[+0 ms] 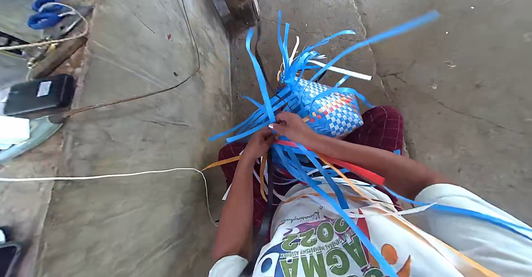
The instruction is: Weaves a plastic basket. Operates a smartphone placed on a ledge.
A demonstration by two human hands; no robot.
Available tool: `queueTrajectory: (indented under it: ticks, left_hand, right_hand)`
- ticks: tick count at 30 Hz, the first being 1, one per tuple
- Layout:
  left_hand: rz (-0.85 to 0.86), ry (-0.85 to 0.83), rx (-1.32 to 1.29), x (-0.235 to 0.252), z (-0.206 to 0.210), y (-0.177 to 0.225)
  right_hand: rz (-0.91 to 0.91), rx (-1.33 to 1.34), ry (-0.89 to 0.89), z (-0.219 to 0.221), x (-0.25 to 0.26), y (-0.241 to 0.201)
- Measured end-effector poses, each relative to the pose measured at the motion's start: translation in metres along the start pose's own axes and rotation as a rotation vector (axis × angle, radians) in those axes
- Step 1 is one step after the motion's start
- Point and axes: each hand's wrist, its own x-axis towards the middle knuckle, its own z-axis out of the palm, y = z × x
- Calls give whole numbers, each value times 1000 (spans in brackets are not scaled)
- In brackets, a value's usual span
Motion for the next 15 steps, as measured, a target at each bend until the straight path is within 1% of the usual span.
queueTrajectory:
  ticks: [2, 4, 6, 7, 8, 9, 10, 12, 13, 15]
  left_hand:
    - [-42, -18, -77, 0, -3, -8]
    - [-91, -11, -169, 2, -2, -12]
    - [-129, 32, -230, 5, 2, -13]
    - [-125, 33, -239, 7, 2, -15]
    - [-93, 41, -227, 9, 4, -18]
    - [-52, 50, -217, 11, 5, -21]
    - [-17, 51, -214, 12, 6, -23]
    - [28, 53, -200, 12, 7, -22]
    - [32, 53, -201, 11, 8, -21]
    - [43, 50, -201, 8, 8, -19]
  right_hand:
    - [-88, -69, -25, 8, -21, 10]
    - [-263, -145, -13, 20, -42, 40]
    - [-499, -146, 72, 36, -53, 74]
    - [-539, -134, 86, 39, -55, 80]
    - [-499, -91, 80, 38, -58, 76]
    - [-390, 7, 76, 34, -61, 63]
    - [-226, 162, 74, 28, -64, 45]
    - [100, 501, 125, 17, -64, 17]
    - [244, 593, 144, 15, -62, 11]
    - [415, 642, 122, 16, -58, 14]
